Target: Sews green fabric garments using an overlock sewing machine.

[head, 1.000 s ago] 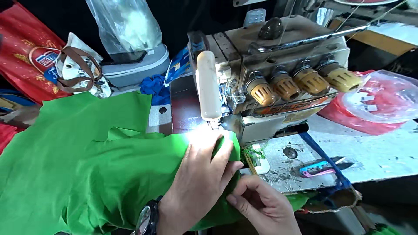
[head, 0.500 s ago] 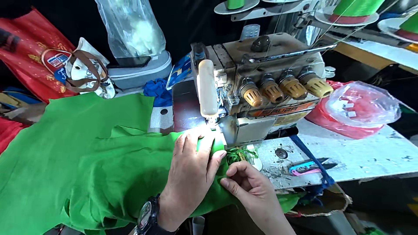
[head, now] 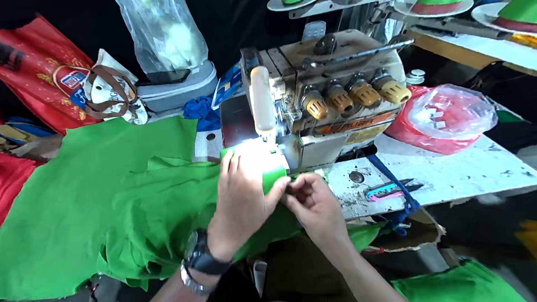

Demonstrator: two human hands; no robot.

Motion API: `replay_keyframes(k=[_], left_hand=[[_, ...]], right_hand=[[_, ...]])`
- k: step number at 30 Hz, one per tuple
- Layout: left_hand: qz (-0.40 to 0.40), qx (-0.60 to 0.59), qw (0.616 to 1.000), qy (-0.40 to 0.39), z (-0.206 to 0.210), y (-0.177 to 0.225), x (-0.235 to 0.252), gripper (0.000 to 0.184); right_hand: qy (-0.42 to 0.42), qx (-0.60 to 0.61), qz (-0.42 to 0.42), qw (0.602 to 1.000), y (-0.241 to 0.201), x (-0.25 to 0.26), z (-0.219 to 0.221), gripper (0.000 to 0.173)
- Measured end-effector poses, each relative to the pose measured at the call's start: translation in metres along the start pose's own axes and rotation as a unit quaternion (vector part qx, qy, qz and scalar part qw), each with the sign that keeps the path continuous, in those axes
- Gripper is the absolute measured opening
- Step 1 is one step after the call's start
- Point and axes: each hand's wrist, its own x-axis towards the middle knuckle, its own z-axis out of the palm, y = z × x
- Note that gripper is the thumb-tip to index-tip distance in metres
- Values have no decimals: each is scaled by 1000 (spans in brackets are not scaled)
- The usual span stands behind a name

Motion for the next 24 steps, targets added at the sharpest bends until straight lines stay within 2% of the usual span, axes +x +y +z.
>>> replay_keyframes(k=[3, 5, 7, 9, 11, 13, 14, 16, 18, 21, 24], left_hand=[[17, -36, 999, -19, -10, -8, 6, 68], [8, -92, 995, -37, -18, -15, 4, 71], [-52, -161, 984, -51, -25, -27, 1, 71], [-143, -244, 955, -85, -31, -46, -1, 71], [-204, -299, 924, -120, -30, -69, -3, 73], [-220, -317, 906, -173, -33, -81, -5, 68], [-222, -315, 901, -196, -39, -82, -5, 59], [-197, -306, 908, -209, -53, -83, -4, 28], [-151, -293, 927, -180, -65, -90, 0, 11], [-108, -305, 938, -123, -74, -92, 8, 7], [-128, -315, 932, -124, -75, -87, 7, 11]], right_hand=[[-16, 15, -9, 1000, -7, 7, 2, 27], [-39, 38, 25, 998, -13, 2, -3, 29], [-71, 56, 86, 992, -18, -11, -12, 35], [-92, 65, 128, 985, -17, -28, -19, 38], [-84, 57, 142, 985, -13, -45, -22, 39], [-60, 41, 127, 989, -8, -58, -23, 39], [-43, 33, 117, 992, -7, -62, -22, 39], [-21, 35, 105, 994, -7, -64, -21, 40], [-13, 40, 88, 995, -10, -63, -19, 41], [-19, 33, 58, 998, -10, -62, -17, 38], [-27, 34, 67, 997, -8, -63, -17, 34]])
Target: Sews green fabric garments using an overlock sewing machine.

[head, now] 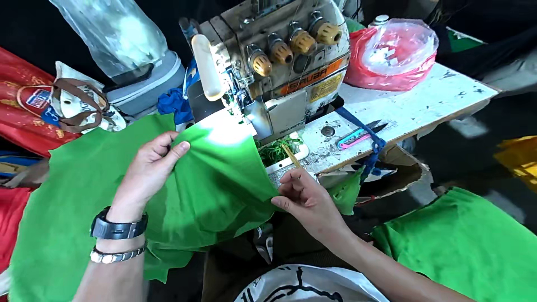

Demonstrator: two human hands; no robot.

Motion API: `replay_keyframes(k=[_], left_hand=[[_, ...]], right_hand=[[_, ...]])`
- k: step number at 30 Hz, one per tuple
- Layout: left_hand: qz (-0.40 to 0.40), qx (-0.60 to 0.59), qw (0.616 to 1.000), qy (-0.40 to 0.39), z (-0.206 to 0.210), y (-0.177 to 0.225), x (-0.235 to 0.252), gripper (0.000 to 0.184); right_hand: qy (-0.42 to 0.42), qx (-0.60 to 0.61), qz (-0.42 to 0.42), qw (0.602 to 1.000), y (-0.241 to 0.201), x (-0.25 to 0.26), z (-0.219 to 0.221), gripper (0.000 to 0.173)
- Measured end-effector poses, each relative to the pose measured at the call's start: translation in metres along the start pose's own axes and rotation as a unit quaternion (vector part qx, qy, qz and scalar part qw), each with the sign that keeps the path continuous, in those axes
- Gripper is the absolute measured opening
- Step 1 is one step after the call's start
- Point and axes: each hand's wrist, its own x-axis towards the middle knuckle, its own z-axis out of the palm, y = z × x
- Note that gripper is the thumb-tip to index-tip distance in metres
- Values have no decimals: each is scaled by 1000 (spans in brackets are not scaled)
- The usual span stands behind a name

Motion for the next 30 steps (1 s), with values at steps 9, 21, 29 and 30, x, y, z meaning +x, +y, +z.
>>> replay_keyframes(k=[9, 21, 29, 30], left_hand=[[-88, -20, 996, 0, 16, 5, -5, 21], [122, 318, 923, 182, 131, 18, -27, 76], [86, 374, 906, 177, 128, 21, -9, 87], [76, 373, 910, 166, 124, 23, -4, 89]], right_hand=[[5, 0, 31, 1000, 6, -2, -3, 34], [3, -37, -33, 999, 18, -4, -1, 24], [-4, -1, -15, 1000, 4, 11, -2, 24], [0, -4, -17, 1000, 2, 16, -1, 23]])
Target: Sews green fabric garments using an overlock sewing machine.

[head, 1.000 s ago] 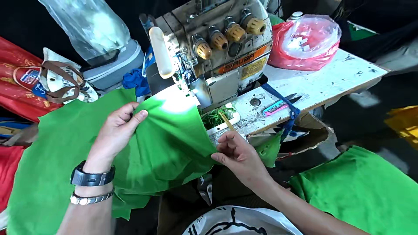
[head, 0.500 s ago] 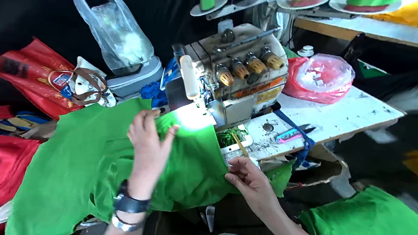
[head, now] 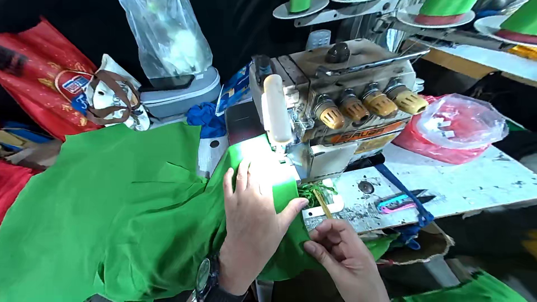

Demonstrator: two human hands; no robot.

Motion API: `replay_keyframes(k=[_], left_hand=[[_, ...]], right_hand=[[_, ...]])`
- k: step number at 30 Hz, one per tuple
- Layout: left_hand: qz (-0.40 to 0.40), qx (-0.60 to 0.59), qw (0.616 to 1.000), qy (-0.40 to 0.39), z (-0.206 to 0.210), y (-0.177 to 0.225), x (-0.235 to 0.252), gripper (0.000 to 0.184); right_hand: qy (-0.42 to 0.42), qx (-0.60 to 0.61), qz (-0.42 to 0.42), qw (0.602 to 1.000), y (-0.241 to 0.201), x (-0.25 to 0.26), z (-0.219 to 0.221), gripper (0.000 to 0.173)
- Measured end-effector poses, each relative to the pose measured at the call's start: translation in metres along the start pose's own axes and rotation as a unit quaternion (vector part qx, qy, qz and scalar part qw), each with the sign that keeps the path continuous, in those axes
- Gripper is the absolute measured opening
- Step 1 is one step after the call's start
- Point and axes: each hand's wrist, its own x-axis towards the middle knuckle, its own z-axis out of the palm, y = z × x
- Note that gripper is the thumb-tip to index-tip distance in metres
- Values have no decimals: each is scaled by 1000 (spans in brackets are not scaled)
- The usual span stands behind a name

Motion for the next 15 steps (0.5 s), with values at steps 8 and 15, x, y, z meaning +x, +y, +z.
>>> replay_keyframes(k=[8, 15], left_hand=[[-14, -112, 990, -88, -10, -26, 53, 82], [-31, -361, 927, -94, -21, -75, 45, 81]], right_hand=[[27, -11, -36, 999, -5, 53, 5, 24], [-11, 25, 35, 999, -15, 44, 6, 42]])
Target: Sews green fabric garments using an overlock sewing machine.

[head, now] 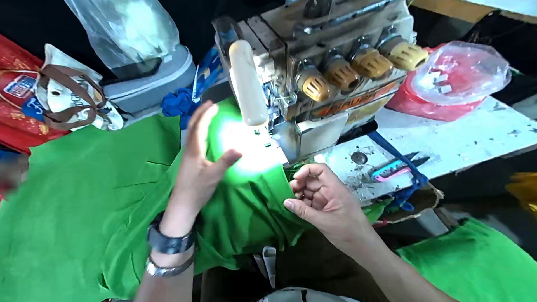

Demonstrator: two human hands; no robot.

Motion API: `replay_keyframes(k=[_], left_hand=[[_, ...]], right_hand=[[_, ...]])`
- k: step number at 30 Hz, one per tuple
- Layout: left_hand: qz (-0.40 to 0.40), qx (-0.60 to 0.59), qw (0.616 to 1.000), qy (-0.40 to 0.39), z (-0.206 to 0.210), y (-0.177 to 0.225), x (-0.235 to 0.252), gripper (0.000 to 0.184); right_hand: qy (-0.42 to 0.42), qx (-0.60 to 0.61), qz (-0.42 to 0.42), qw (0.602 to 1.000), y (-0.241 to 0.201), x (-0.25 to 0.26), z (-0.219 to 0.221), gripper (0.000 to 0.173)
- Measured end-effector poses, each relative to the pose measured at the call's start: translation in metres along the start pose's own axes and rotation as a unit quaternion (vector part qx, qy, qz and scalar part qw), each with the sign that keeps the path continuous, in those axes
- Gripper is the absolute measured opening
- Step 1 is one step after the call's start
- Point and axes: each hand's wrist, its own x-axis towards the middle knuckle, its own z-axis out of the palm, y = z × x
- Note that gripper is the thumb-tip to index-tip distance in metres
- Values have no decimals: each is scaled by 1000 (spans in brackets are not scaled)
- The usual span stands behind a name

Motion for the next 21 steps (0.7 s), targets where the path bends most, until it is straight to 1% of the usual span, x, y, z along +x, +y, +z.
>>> replay_keyframes(k=[1, 3, 4, 5, 6, 8, 9, 11, 12, 13, 14, 16, 19, 21], left_hand=[[-21, -4, 1000, 7, -8, -3, -7, 82], [-87, 15, 996, 2, -21, -16, -15, 93], [-124, 26, 992, -20, -25, -23, -15, 99], [-154, 29, 986, -53, -28, -27, -15, 100], [-176, 21, 980, -88, -30, -29, -16, 96], [-204, -4, 966, -158, -36, -24, -19, 79], [-203, -9, 963, -180, -41, -21, -22, 66], [-205, -24, 957, -202, -51, -17, -28, 33], [-218, -37, 954, -204, -54, -15, -29, 20], [-232, -51, 951, -200, -57, -13, -30, 11], [-241, -66, 949, -192, -59, -12, -31, 10], [-252, -96, 949, -166, -61, -9, -32, 17], [-240, -147, 950, -138, -59, -2, -36, 25], [-244, -126, 954, -122, -51, 15, -35, 23]], right_hand=[[0, -3, 11, 1000, 2, -8, -1, 43], [17, -19, 19, 999, 5, -22, -4, 40], [25, -27, 12, 999, 7, -27, -5, 39], [29, -33, 4, 999, 8, -31, -7, 38], [31, -37, -6, 999, 9, -34, -8, 37], [27, -41, -21, 999, 9, -37, -12, 35], [29, -47, -28, 998, 8, -38, -14, 32], [42, -63, -43, 996, 5, -37, -16, 29], [49, -70, -52, 995, 4, -36, -17, 30], [56, -73, -60, 994, 4, -36, -17, 31], [62, -77, -65, 993, 5, -35, -16, 34], [71, -80, -71, 992, 5, -34, -16, 38], [70, -66, -64, 993, 3, -33, -17, 45], [58, -36, -49, 996, 2, -33, -18, 47]])
